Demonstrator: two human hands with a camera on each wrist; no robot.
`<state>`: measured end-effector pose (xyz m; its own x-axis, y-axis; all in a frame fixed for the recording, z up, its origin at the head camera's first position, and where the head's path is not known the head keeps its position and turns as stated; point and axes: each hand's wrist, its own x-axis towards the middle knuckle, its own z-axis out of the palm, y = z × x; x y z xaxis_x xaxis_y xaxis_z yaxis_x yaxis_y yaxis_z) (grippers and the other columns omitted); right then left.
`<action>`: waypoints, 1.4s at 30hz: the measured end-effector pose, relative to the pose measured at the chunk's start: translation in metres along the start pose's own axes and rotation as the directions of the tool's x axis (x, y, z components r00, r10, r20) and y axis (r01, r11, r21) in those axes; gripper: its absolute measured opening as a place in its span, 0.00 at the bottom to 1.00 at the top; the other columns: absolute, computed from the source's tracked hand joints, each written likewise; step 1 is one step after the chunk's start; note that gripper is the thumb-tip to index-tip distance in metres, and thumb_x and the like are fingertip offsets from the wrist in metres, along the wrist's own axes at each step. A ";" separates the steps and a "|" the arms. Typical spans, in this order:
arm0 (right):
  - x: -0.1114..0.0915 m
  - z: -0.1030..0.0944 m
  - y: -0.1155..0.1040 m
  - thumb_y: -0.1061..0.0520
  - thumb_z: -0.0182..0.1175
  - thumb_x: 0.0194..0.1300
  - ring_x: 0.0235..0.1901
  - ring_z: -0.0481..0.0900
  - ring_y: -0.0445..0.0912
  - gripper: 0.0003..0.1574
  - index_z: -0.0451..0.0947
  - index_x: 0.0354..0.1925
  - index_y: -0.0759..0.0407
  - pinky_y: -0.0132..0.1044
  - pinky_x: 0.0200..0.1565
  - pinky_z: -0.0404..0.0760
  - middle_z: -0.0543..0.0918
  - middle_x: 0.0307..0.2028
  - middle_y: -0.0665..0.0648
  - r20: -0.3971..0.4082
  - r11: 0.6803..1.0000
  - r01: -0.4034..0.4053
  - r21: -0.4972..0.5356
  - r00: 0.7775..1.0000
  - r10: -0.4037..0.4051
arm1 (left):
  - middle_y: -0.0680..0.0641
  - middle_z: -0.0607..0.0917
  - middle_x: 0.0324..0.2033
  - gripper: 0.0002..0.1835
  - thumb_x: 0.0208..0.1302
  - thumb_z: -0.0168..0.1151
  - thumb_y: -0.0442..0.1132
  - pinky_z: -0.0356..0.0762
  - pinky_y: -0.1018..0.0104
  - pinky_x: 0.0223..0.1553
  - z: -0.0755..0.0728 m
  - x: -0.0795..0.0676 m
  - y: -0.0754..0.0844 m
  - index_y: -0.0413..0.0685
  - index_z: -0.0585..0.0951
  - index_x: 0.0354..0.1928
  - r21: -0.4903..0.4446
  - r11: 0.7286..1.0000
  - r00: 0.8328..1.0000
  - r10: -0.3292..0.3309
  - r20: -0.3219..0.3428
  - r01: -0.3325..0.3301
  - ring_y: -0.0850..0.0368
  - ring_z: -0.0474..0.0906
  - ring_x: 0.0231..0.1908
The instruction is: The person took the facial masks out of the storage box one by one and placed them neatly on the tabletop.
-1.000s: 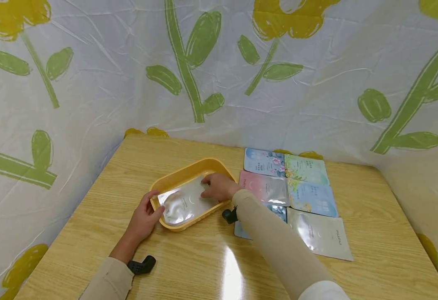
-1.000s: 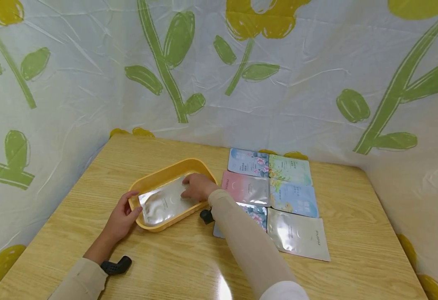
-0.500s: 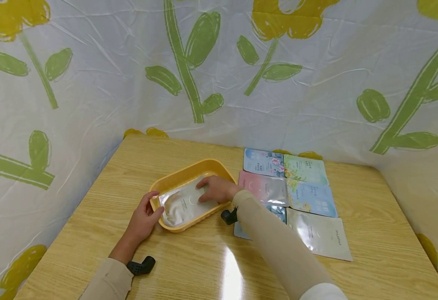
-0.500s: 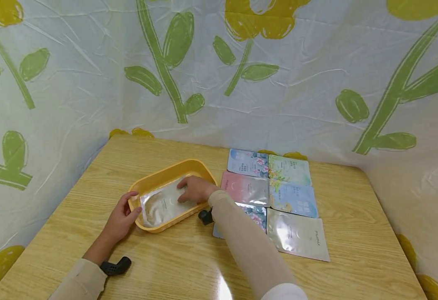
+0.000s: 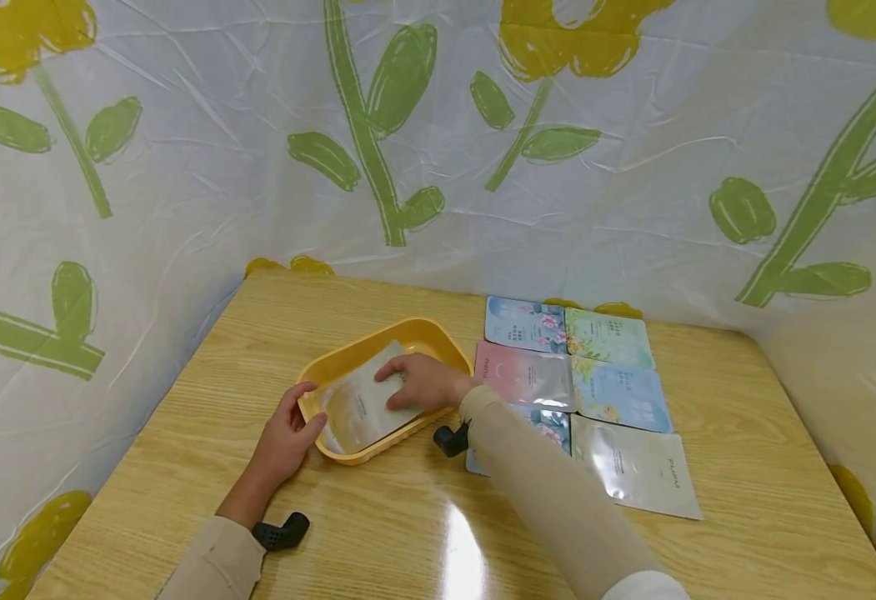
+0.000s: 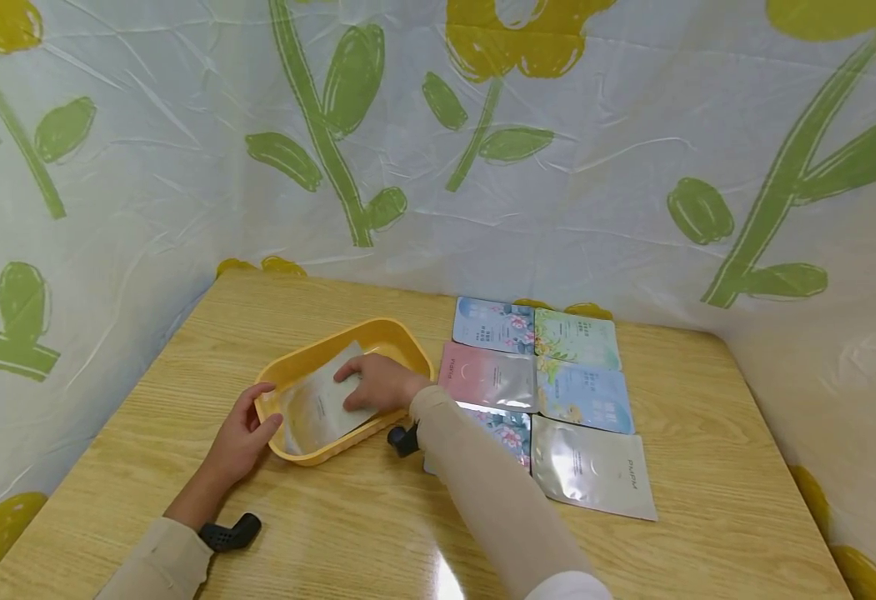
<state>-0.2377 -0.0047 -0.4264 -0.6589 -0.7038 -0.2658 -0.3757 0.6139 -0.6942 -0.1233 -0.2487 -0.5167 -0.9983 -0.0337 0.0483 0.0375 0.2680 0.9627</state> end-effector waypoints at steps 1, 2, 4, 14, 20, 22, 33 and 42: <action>-0.001 0.001 0.000 0.57 0.69 0.61 0.57 0.72 0.48 0.26 0.80 0.58 0.53 0.41 0.62 0.70 0.80 0.58 0.52 -0.009 1.000 0.003 0.001 1.000 -0.003 | 0.30 0.62 0.70 0.27 0.73 0.58 0.35 0.61 0.85 0.56 0.000 0.000 0.000 0.41 0.63 0.70 0.000 1.000 1.000 -0.002 0.002 0.002 0.39 0.60 0.70; -0.002 0.001 0.000 0.58 0.69 0.61 0.56 0.72 0.49 0.26 0.80 0.58 0.53 0.41 0.61 0.70 0.80 0.58 0.52 -0.019 1.000 0.004 0.007 1.000 -0.004 | 0.30 0.62 0.70 0.28 0.73 0.58 0.35 0.61 0.83 0.58 0.000 -0.001 0.000 0.41 0.63 0.70 0.003 1.000 1.000 -0.003 0.003 0.003 0.39 0.60 0.70; -0.005 0.002 0.000 0.58 0.69 0.61 0.56 0.72 0.49 0.26 0.80 0.58 0.54 0.42 0.62 0.70 0.80 0.57 0.53 -0.040 1.000 0.007 0.019 0.999 -0.006 | 0.31 0.62 0.71 0.28 0.72 0.58 0.36 0.62 0.77 0.61 0.001 -0.001 -0.001 0.41 0.63 0.70 0.006 1.000 1.000 0.000 0.001 0.000 0.39 0.60 0.70; -0.020 -0.001 0.005 0.60 0.69 0.61 0.56 0.71 0.50 0.26 0.80 0.58 0.55 0.44 0.62 0.69 0.79 0.56 0.54 -0.117 0.989 0.012 0.149 0.993 0.006 | 0.28 0.66 0.67 0.26 0.71 0.58 0.34 0.62 0.82 0.58 0.002 0.000 0.000 0.40 0.65 0.68 -0.004 0.999 0.999 0.040 -0.033 -0.040 0.37 0.61 0.69; -0.029 -0.003 0.010 0.58 0.70 0.60 0.53 0.72 0.49 0.26 0.80 0.57 0.52 0.44 0.60 0.72 0.79 0.55 0.53 -0.158 0.985 0.007 0.171 0.987 0.020 | 0.29 0.63 0.70 0.27 0.72 0.58 0.32 0.60 0.82 0.59 0.001 0.000 0.001 0.38 0.64 0.69 -0.054 0.999 1.000 0.009 -0.010 -0.010 0.39 0.59 0.70; -0.033 -0.004 0.011 0.57 0.70 0.60 0.52 0.73 0.49 0.26 0.80 0.57 0.52 0.44 0.59 0.73 0.79 0.55 0.53 -0.171 0.982 0.002 0.188 0.985 0.031 | 0.30 0.62 0.70 0.27 0.72 0.58 0.32 0.59 0.83 0.59 0.001 0.000 0.001 0.38 0.64 0.69 -0.051 0.999 1.000 -0.001 -0.009 0.000 0.40 0.58 0.71; -0.062 -0.009 0.018 0.56 0.69 0.60 0.50 0.74 0.49 0.26 0.81 0.57 0.49 0.45 0.56 0.73 0.78 0.58 0.52 -0.258 0.975 -0.018 0.223 0.963 0.077 | 0.32 0.60 0.72 0.28 0.72 0.58 0.35 0.58 0.85 0.58 0.001 0.000 -0.001 0.41 0.63 0.70 -0.020 1.000 1.000 -0.022 -0.008 0.022 0.41 0.58 0.71; -0.083 -0.007 0.026 0.55 0.68 0.60 0.50 0.75 0.48 0.26 0.80 0.58 0.51 0.44 0.55 0.74 0.78 0.58 0.52 -0.313 0.981 0.034 0.192 0.949 0.028 | 0.32 0.59 0.72 0.27 0.72 0.58 0.35 0.57 0.86 0.58 0.002 0.000 0.001 0.41 0.63 0.70 -0.006 1.000 1.000 -0.022 -0.010 0.022 0.41 0.57 0.72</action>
<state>-0.1978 0.0726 -0.4178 -0.8402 -0.5387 -0.0621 -0.2662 0.5096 -0.8182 -0.1231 -0.2465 -0.5165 -0.9984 -0.0487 0.0298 0.0160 0.2613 0.9651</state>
